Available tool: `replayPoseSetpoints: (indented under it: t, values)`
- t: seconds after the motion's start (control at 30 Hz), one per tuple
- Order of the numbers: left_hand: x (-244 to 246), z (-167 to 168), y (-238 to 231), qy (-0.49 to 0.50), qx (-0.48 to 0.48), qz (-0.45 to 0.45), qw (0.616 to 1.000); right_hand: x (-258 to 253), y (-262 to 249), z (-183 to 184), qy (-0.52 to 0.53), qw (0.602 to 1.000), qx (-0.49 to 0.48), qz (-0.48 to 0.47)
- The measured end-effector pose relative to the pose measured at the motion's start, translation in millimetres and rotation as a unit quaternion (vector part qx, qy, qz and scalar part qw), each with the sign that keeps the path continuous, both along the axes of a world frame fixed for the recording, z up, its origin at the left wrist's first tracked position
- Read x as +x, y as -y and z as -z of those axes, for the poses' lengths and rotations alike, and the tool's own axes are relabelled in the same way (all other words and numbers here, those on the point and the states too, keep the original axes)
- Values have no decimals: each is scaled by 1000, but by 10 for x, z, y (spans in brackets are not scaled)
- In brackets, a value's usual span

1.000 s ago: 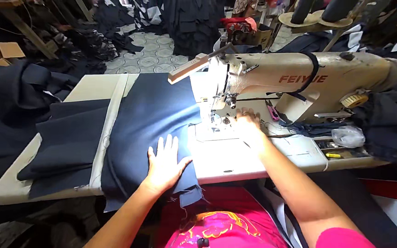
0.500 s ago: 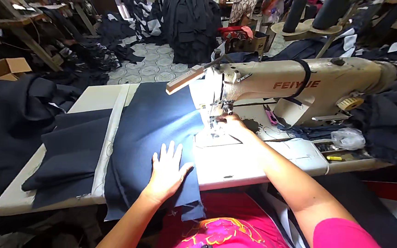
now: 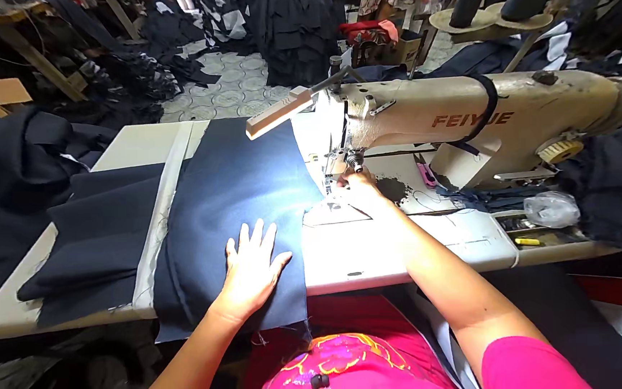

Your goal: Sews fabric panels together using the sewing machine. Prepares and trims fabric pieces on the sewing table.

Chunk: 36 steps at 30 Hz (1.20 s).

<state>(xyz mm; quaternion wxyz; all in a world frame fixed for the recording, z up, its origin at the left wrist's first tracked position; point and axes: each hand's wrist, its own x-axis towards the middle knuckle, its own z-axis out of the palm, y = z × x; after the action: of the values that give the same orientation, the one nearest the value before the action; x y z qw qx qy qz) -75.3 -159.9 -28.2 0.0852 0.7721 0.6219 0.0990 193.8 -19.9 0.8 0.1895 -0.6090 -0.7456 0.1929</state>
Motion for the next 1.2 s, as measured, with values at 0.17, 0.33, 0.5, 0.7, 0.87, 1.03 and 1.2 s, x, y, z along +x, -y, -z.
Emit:
replayPoseSetpoints:
  t: [0.17,0.33,0.5,0.7,0.87,1.03,1.2]
  values:
    - [-11,34,3,5,15,4,1000,-5,-155,51,76,996,-34,-15]
    - [-13,28,9,6,10,2,1000,40,-131,2,-42,994,-42,88]
    - [-17,31,5,22,15,3,1000,56,-100,-118,90,991,-36,93]
    - [147,-158,509,39,141,145,979,178,-140,-44,79,984,-24,161]
    - [153,110,722,-12,83,158,984,247,133,-94,51,984,41,164]
    - [-107,19,417,306,103,60,945,-58,1111,-156,-236,968,-76,38]
    - [-67,-480,345,443,57,118,887,-649,1460,-20,-601,681,-413,-63]
